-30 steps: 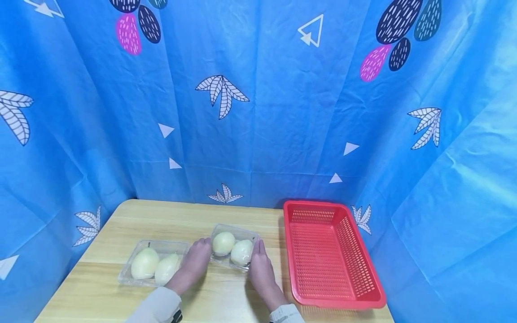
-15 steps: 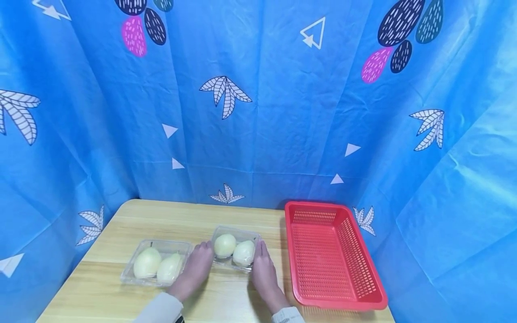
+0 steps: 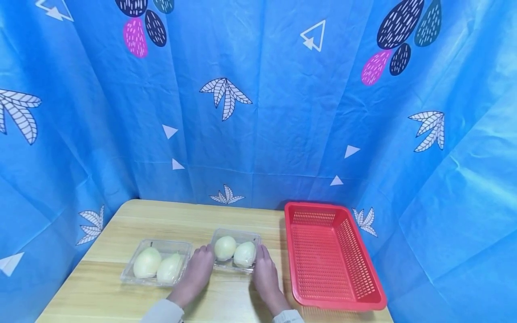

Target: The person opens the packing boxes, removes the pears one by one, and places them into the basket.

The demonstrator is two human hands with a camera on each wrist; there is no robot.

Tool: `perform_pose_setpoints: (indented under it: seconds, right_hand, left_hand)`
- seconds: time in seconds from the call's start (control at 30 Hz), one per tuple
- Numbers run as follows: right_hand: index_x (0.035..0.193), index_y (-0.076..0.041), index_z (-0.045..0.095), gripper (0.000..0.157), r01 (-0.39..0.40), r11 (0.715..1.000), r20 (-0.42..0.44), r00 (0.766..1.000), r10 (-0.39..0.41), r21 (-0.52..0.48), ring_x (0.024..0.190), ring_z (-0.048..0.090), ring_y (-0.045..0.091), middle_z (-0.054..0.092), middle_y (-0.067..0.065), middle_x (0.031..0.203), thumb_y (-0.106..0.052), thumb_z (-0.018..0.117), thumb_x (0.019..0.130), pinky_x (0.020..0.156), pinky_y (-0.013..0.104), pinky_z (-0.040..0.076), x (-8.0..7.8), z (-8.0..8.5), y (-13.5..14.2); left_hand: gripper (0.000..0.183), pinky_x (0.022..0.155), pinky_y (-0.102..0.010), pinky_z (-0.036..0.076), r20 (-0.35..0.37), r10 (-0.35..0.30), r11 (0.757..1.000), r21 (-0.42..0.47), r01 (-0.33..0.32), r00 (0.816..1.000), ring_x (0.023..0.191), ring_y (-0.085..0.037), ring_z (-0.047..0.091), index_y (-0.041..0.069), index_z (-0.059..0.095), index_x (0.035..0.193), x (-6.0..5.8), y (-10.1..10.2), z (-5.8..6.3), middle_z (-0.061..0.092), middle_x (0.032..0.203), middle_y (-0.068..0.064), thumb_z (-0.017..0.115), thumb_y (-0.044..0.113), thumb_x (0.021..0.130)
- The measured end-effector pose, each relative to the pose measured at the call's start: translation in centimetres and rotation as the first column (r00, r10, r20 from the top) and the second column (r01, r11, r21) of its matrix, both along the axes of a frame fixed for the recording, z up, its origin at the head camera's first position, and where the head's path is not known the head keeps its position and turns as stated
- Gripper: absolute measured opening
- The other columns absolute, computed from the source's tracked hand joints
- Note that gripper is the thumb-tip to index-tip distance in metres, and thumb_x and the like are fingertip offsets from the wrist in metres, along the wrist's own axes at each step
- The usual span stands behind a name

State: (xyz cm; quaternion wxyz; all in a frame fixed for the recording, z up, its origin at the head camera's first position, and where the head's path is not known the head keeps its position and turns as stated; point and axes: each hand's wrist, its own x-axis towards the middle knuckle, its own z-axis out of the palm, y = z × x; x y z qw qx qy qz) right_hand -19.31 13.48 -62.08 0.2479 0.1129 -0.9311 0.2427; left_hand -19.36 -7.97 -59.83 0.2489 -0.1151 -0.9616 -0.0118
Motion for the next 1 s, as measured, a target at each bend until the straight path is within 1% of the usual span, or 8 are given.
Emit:
perform_pose_setpoints:
  seconds: [0.2,0.33,0.5,0.57,0.63,0.73,0.8,1.0]
  right_hand:
    - [0.116,0.009,0.071,0.033,0.042,0.997,0.043,0.998,-0.040,-0.065,0.095,0.076,0.038,0.074,0.024,0.108,0.013,0.067,0.083,0.080,0.041,0.065,-0.1,0.7,0.2]
    - [0.114,0.009,0.073,0.035,0.049,0.996,0.073,0.996,-0.044,-0.073,0.096,0.075,0.040,0.074,0.025,0.107,0.014,0.070,0.080,0.083,0.044,0.064,-0.2,1.1,0.4]
    - [0.116,0.010,0.072,0.037,0.021,0.993,0.112,0.994,-0.008,-0.117,0.100,0.074,0.042,0.074,0.027,0.110,0.016,0.067,0.080,0.087,0.045,0.063,-0.3,1.2,0.7]
    - [0.117,0.012,0.071,0.039,0.007,0.989,0.126,0.992,0.012,-0.150,0.102,0.074,0.043,0.073,0.028,0.112,0.018,0.065,0.079,0.088,0.046,0.063,-0.2,1.2,0.8]
    - [0.118,0.012,0.070,0.040,0.004,0.984,0.142,0.990,0.022,-0.177,0.105,0.073,0.044,0.073,0.029,0.113,0.018,0.063,0.079,0.089,0.047,0.062,-0.1,1.2,0.9]
    - [0.118,0.012,0.070,0.037,0.034,0.979,0.161,0.987,-0.002,-0.200,0.103,0.073,0.044,0.073,0.029,0.111,0.016,0.063,0.082,0.088,0.048,0.062,0.0,1.1,1.0]
    - [0.113,0.011,0.072,0.031,0.074,0.977,0.166,0.985,-0.040,-0.201,0.098,0.074,0.043,0.075,0.028,0.105,0.014,0.064,0.084,0.085,0.048,0.063,0.0,1.0,0.9]
    - [0.104,0.009,0.075,0.021,0.184,0.951,0.246,0.961,-0.122,-0.249,0.091,0.076,0.042,0.076,0.028,0.099,0.009,0.064,0.086,0.076,0.044,0.065,0.0,1.8,0.9]
  left_hand:
    - [0.010,0.056,-0.029,0.057,0.021,-0.015,0.981,0.192,0.010,1.000,0.062,-0.022,0.061,-0.011,0.065,0.092,0.5,0.4,-0.2,0.063,0.072,-0.014,0.069,-0.010,0.082]
    - [0.009,0.055,-0.030,0.056,0.094,-0.030,0.936,0.352,-0.005,0.995,0.061,-0.021,0.059,-0.010,0.066,0.094,0.7,0.5,-0.4,0.062,0.072,-0.013,0.067,-0.009,0.085]
    - [0.020,0.064,-0.038,0.061,0.236,-0.036,0.859,0.503,-0.090,0.971,0.071,-0.025,0.065,-0.008,0.069,0.107,0.9,0.3,-0.6,0.066,0.080,-0.014,0.062,-0.007,0.089]
    - [0.024,0.071,-0.042,0.063,0.291,-0.038,0.806,0.575,-0.143,0.956,0.079,-0.030,0.069,-0.008,0.069,0.114,1.1,0.1,-0.5,0.069,0.088,-0.017,0.057,-0.006,0.093]
    - [0.029,0.079,-0.046,0.063,0.341,-0.057,0.730,0.656,-0.194,0.938,0.090,-0.034,0.072,-0.010,0.067,0.123,1.4,-0.1,-0.6,0.072,0.101,-0.023,0.054,-0.001,0.098]
    - [0.035,0.090,-0.051,0.061,0.408,-0.096,0.586,0.761,-0.279,0.908,0.107,-0.041,0.071,-0.010,0.061,0.133,2.0,-0.3,-0.9,0.070,0.119,-0.027,0.051,0.006,0.103]
    - [0.038,0.096,-0.053,0.059,0.439,-0.124,0.506,0.799,-0.324,0.890,0.116,-0.043,0.068,-0.008,0.058,0.138,2.3,-0.3,-1.1,0.067,0.128,-0.028,0.049,0.008,0.104]
    - [0.043,0.083,-0.036,0.062,0.484,-0.175,0.351,0.844,-0.405,0.857,0.112,-0.034,0.070,-0.006,0.053,0.144,2.4,-0.2,-1.1,0.065,0.133,-0.028,0.050,0.009,0.104]
